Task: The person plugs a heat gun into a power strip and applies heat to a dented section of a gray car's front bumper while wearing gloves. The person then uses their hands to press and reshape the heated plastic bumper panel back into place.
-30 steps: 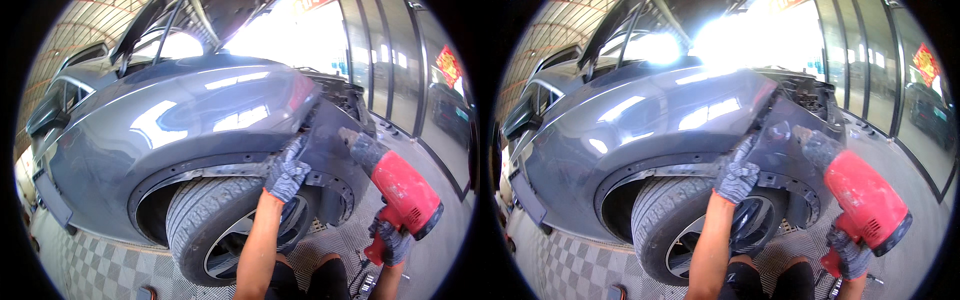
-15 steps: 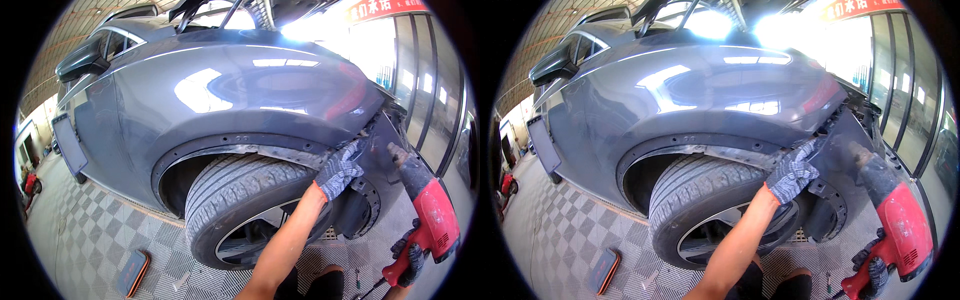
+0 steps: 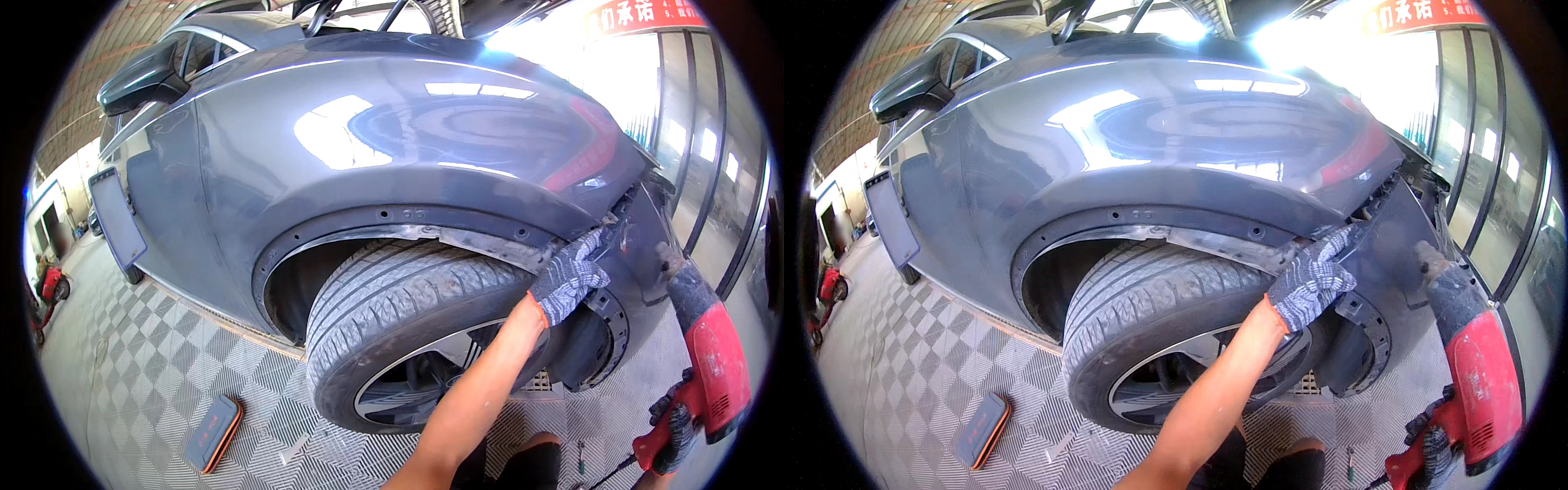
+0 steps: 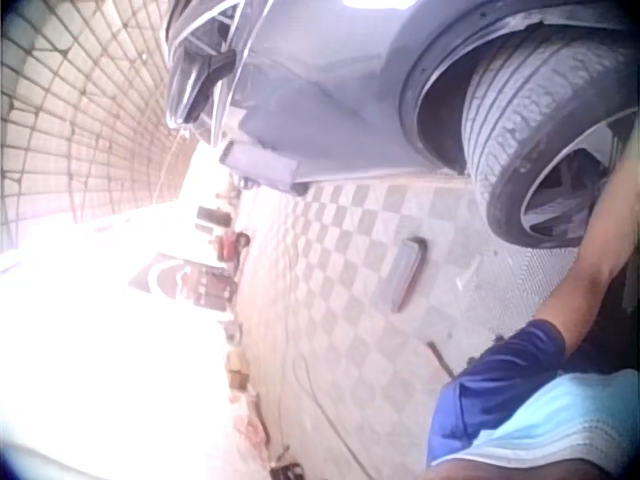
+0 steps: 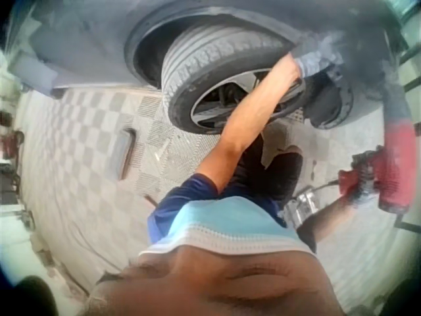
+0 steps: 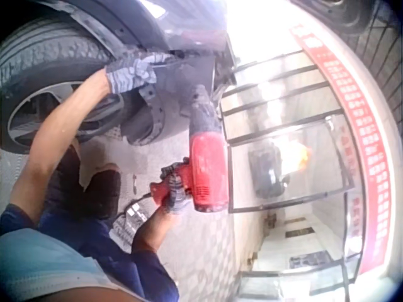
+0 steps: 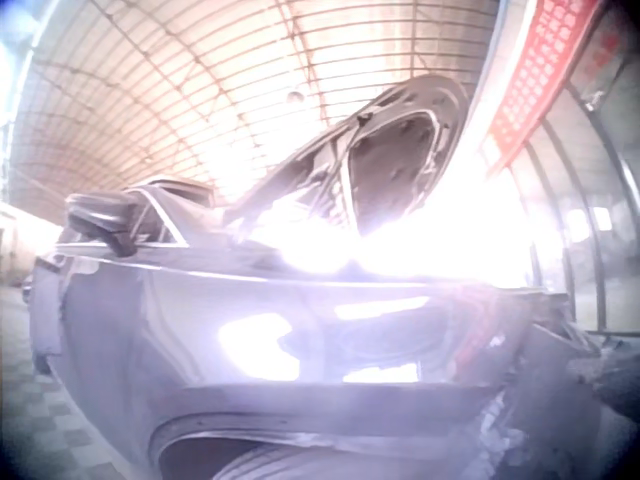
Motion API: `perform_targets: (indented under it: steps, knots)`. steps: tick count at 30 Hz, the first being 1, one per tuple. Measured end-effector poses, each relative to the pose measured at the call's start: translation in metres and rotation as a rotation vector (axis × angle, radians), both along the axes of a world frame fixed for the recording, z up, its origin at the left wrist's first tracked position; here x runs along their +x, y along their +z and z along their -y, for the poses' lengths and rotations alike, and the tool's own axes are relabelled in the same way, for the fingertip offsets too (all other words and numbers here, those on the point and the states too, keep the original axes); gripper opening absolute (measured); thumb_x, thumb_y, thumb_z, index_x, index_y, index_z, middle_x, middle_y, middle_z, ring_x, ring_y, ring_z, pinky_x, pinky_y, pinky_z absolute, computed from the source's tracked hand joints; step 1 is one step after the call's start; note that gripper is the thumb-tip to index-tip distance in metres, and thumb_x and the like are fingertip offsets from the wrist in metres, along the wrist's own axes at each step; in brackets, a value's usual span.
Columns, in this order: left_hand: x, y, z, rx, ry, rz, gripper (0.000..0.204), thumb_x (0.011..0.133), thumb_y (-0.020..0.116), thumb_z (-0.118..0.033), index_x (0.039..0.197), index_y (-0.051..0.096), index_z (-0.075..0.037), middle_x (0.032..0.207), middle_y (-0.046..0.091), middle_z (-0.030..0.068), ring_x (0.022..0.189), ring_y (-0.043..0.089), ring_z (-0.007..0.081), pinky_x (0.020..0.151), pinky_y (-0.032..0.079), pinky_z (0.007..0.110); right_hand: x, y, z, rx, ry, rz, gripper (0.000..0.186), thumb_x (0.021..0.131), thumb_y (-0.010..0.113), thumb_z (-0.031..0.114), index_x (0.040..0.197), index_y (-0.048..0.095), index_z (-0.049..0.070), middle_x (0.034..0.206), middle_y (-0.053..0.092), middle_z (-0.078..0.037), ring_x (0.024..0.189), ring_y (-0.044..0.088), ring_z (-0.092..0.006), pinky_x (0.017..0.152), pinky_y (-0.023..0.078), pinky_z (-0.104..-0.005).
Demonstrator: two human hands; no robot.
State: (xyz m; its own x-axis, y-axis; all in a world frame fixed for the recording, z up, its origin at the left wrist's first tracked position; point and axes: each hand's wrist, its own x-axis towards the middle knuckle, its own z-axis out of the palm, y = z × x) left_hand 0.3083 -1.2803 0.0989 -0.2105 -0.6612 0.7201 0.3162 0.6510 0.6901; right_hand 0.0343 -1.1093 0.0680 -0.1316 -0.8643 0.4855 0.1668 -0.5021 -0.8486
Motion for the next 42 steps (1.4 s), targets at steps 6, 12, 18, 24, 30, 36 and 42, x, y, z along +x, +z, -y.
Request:
perform_targets:
  steps: [6,12,18,24,30,36,42]
  knots:
    - [-0.003,0.000,0.001,-0.068,0.050,0.016,0.059,0.074,0.059,0.003,0.132,0.045,0.001,0.128,0.051,0.0160,0.115,0.050,0.0220,0.097,0.040,0.028,-0.004,-0.003,-0.004,0.007,-0.019,0.006,0.071,0.072,0.067,0.036,0.125,0.041,-0.004,0.103,0.056,-0.014,0.082,0.057,-0.0206,0.073,0.047,-0.0368]
    - [0.000,0.008,-0.009,-0.066,0.124,0.093,0.058,0.074,0.060,0.002,0.131,0.046,0.001,0.128,0.052,0.0162,0.115,0.050,0.0220,0.097,0.039,0.029,-0.006,-0.003,-0.005,0.008,-0.018,-0.001,0.072,0.072,0.067,0.039,0.124,0.042,-0.003,0.101,0.056,-0.015,0.081,0.058,-0.0215,0.073,0.048,-0.0392]
    - [-0.002,-0.002,0.002,-0.086,0.084,0.026,0.059,0.074,0.060,0.004,0.131,0.046,0.001,0.131,0.050,0.0166,0.118,0.049,0.0208,0.096,0.041,0.028,-0.006,-0.002,-0.004,0.016,-0.006,-0.023,0.072,0.072,0.068,0.042,0.123,0.043,-0.003,0.098,0.057,-0.015,0.080,0.058,-0.0225,0.072,0.048,-0.0416]
    - [0.000,0.001,0.000,0.033,-0.042,-0.041,0.063,0.075,0.060,0.006,0.135,0.040,0.003,0.129,0.050,0.0156,0.108,0.052,0.0161,0.088,0.046,0.025,-0.005,0.000,-0.004,0.028,0.017,-0.051,0.073,0.072,0.068,0.045,0.121,0.044,-0.003,0.096,0.057,-0.016,0.079,0.059,-0.0234,0.071,0.048,-0.0440]
    - [0.000,-0.003,0.009,-0.094,0.030,0.038,0.067,0.072,0.055,0.008,0.136,0.038,0.003,0.132,0.049,0.0138,0.102,0.054,0.0141,0.080,0.048,0.025,-0.003,0.003,-0.007,0.035,0.040,-0.092,0.073,0.072,0.069,0.048,0.120,0.044,-0.002,0.094,0.058,-0.016,0.078,0.059,-0.0243,0.071,0.048,-0.0465]
    - [-0.002,-0.001,0.009,-0.022,-0.005,0.010,0.067,0.070,0.056,0.008,0.135,0.038,0.004,0.129,0.050,0.0152,0.105,0.053,0.0159,0.083,0.047,0.027,0.013,0.007,-0.012,-0.066,-0.008,-0.141,0.046,0.077,0.065,0.024,0.110,0.049,-0.005,0.078,0.056,-0.012,0.064,0.053,-0.0223,0.060,0.046,-0.0373]
    - [-0.003,-0.005,0.010,-0.068,-0.056,-0.058,0.071,0.068,0.055,0.009,0.136,0.037,0.004,0.132,0.048,0.0137,0.119,0.046,0.0189,0.094,0.042,0.028,0.035,0.017,-0.013,-0.050,0.193,0.050,0.036,0.079,0.067,0.020,0.099,0.053,-0.006,0.071,0.057,-0.009,0.067,0.055,-0.0172,0.065,0.046,-0.0343]
